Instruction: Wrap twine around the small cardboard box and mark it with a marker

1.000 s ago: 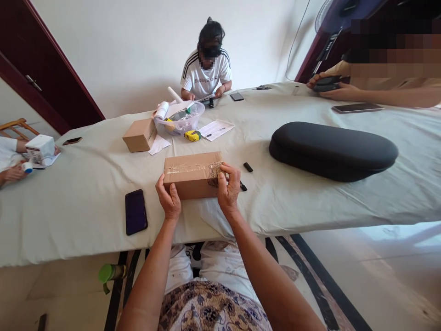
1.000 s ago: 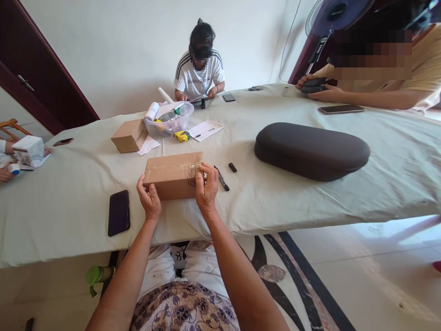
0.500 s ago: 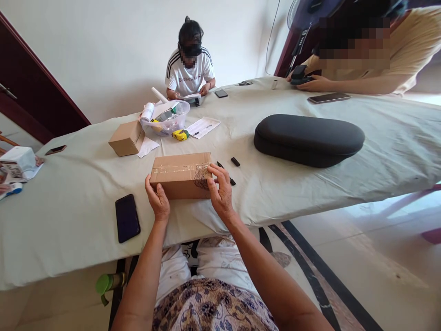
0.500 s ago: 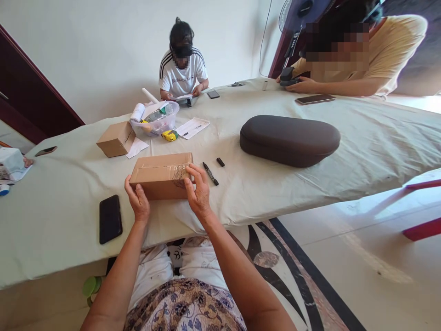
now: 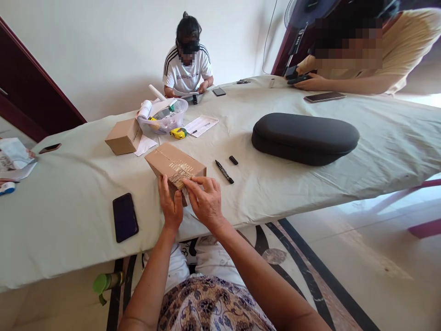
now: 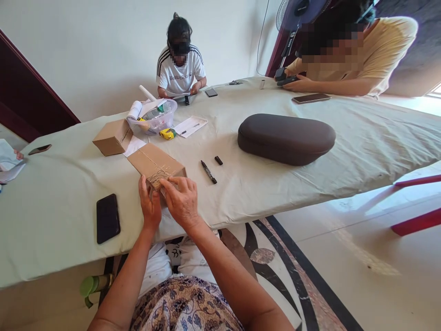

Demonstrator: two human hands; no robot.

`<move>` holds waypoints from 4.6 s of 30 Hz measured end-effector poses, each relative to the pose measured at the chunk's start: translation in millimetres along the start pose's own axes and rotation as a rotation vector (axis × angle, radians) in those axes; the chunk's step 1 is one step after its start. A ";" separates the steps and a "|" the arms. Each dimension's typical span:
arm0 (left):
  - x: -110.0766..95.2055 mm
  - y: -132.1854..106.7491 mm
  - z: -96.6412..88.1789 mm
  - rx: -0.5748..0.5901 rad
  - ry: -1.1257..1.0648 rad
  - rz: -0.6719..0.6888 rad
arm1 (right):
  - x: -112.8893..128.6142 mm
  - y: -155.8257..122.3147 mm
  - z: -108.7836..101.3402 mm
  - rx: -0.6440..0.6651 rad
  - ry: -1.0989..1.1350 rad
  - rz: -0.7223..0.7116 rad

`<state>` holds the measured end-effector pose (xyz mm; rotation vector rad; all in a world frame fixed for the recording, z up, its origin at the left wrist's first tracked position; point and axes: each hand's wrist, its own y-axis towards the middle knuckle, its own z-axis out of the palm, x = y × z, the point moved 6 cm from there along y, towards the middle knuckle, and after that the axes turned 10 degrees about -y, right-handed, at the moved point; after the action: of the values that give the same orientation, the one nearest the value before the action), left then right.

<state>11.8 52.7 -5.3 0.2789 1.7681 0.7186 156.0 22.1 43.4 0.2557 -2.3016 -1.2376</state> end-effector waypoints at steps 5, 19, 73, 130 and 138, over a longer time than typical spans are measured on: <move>-15.4 8.4 -7.8 0.016 0.116 0.129 | 17.1 3.3 3.9 0.046 0.024 -0.001; -4.3 22.4 -7.0 0.142 0.090 0.213 | -32.0 18.6 10.3 0.044 0.075 0.018; 20.8 7.2 -32.6 -0.038 0.060 0.239 | -57.9 -40.6 67.0 0.609 0.125 -0.147; 37.3 9.0 -34.4 -0.006 -0.195 -0.064 | -76.6 -22.8 54.0 0.342 0.573 0.479; 34.7 8.7 -40.2 -0.034 -0.062 0.076 | -45.1 5.8 63.1 0.312 0.643 0.311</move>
<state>-38.3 64.7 -20.8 0.3427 1.6924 0.7856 162.2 88.8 3.9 0.3309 -1.8591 -0.5303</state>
